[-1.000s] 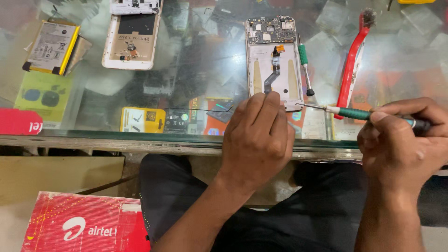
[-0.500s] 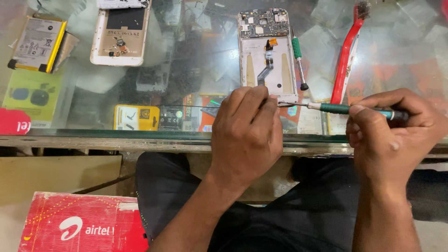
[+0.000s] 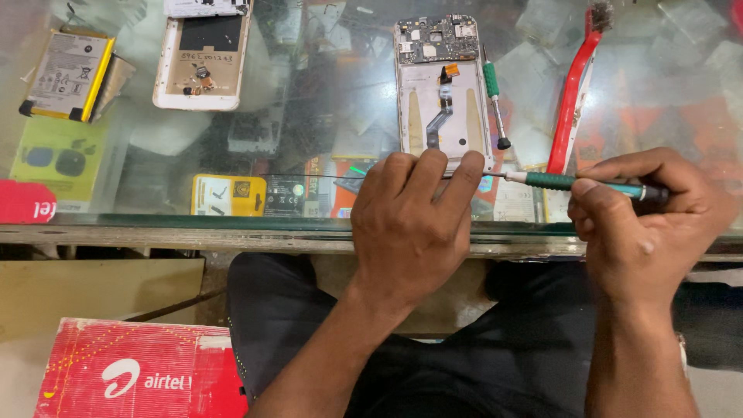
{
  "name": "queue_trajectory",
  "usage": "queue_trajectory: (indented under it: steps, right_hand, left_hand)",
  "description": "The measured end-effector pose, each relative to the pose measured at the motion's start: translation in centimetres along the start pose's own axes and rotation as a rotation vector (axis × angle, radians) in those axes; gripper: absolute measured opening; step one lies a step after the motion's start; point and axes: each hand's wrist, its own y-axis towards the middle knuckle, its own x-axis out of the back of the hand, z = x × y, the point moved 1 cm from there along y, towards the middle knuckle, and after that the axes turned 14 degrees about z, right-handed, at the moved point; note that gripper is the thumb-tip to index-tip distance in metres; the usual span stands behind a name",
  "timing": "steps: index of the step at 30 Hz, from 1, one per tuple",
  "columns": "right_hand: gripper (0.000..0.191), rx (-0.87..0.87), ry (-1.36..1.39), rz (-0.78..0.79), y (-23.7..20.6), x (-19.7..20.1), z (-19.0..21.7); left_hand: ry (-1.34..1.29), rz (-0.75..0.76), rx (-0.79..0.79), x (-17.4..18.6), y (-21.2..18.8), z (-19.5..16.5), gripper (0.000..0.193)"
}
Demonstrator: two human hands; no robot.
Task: The person uses a metal spudger and a screwdriver to pry and unscrew components from a disassembled white smartphone. They remove a small metal bracket and then lift the motherboard from the phone chassis.
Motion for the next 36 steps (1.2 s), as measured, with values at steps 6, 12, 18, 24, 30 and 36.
queue_trajectory:
  steps: [6, 12, 18, 24, 30, 36]
  right_hand:
    - [0.004, 0.036, 0.100, -0.011, -0.3, 0.5, -1.2]
    - [0.005, 0.118, 0.344, -0.147, -1.1, 1.4, -2.2]
    - [0.006, 0.106, 0.083, -0.122, -2.4, 1.6, -2.3]
    - [0.004, 0.086, -0.041, -0.112, -2.2, 1.4, -1.8]
    - [0.002, 0.084, -0.100, -0.101, -1.8, 1.2, -0.7]
    - [0.003, 0.080, -0.096, -0.110, -1.5, 1.2, -0.4]
  left_hand:
    - [0.032, 0.042, 0.018, 0.1, 0.1, 0.1, 0.032]
    - [0.065, 0.004, 0.020, 0.2, 0.3, -0.6, 0.028]
    - [0.045, 0.016, 0.025, 0.1, 0.8, -0.8, 0.019]
    - [-0.096, 0.014, -0.026, -0.4, 1.4, -0.9, 0.018]
    - [-0.083, 0.055, -0.008, -0.3, 1.4, -1.1, 0.030]
    - [-0.101, 0.080, 0.009, 0.0, 1.5, -1.5, 0.038]
